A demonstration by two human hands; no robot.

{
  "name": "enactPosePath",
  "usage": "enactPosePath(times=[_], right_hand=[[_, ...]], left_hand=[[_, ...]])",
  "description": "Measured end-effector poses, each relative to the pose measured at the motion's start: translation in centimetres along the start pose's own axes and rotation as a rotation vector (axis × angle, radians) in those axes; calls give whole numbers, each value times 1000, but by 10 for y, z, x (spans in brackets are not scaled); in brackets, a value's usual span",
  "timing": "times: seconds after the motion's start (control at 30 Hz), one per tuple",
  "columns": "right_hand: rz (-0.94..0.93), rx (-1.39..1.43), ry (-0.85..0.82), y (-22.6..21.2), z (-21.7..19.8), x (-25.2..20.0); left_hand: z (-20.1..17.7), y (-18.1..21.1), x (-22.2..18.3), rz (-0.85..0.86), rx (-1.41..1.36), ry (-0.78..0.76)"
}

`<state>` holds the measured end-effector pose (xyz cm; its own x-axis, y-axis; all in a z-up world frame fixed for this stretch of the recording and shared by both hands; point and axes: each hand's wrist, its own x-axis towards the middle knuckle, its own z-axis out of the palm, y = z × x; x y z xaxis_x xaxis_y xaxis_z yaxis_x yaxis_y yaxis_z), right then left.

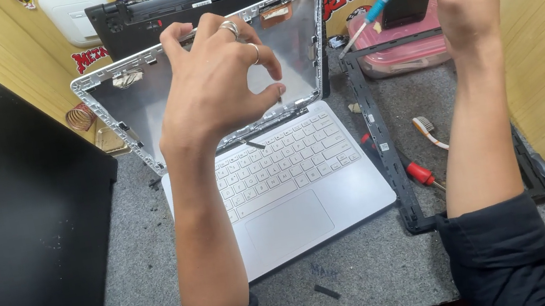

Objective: The person is disassembling a laptop, removing the screen bezel, unscrewing the internal components, and opening the bottom case to access the internal hardware.

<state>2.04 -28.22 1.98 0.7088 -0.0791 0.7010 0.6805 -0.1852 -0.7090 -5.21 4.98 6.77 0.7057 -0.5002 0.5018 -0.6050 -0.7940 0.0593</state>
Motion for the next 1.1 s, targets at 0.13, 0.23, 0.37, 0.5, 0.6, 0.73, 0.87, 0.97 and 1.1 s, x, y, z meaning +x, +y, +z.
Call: enactPosePath(times=[0.13, 0.23, 0.37, 0.5, 0.6, 0.73, 0.87, 0.97, 1.1], right_hand=[[-164, -223, -125, -31, 15, -6], [-398, -493, -131, -48, 26, -9], [-489, -548, -126, -57, 37, -10], [-512, -530, -115, -58, 47, -10], [-509, -529, -100, -54, 52, -11], [-554, -558, -99, -53, 54, -11], [-595, -610, -93, -53, 56, -10], [-625, -623, -121, -57, 58, -11], [-664, -645, -144, -59, 62, -9]], left_hand=[[5, 1, 2, 27, -100, 331], [12, -5, 7, 0, 56, 521], [39, -16, 9, -98, 222, 426], [52, -21, 10, -101, 342, 450], [54, -22, 11, -106, 321, 471], [55, -21, 11, -110, 326, 479], [55, -22, 11, -109, 330, 485], [56, -22, 11, -106, 325, 496], [56, -21, 11, -109, 323, 493]])
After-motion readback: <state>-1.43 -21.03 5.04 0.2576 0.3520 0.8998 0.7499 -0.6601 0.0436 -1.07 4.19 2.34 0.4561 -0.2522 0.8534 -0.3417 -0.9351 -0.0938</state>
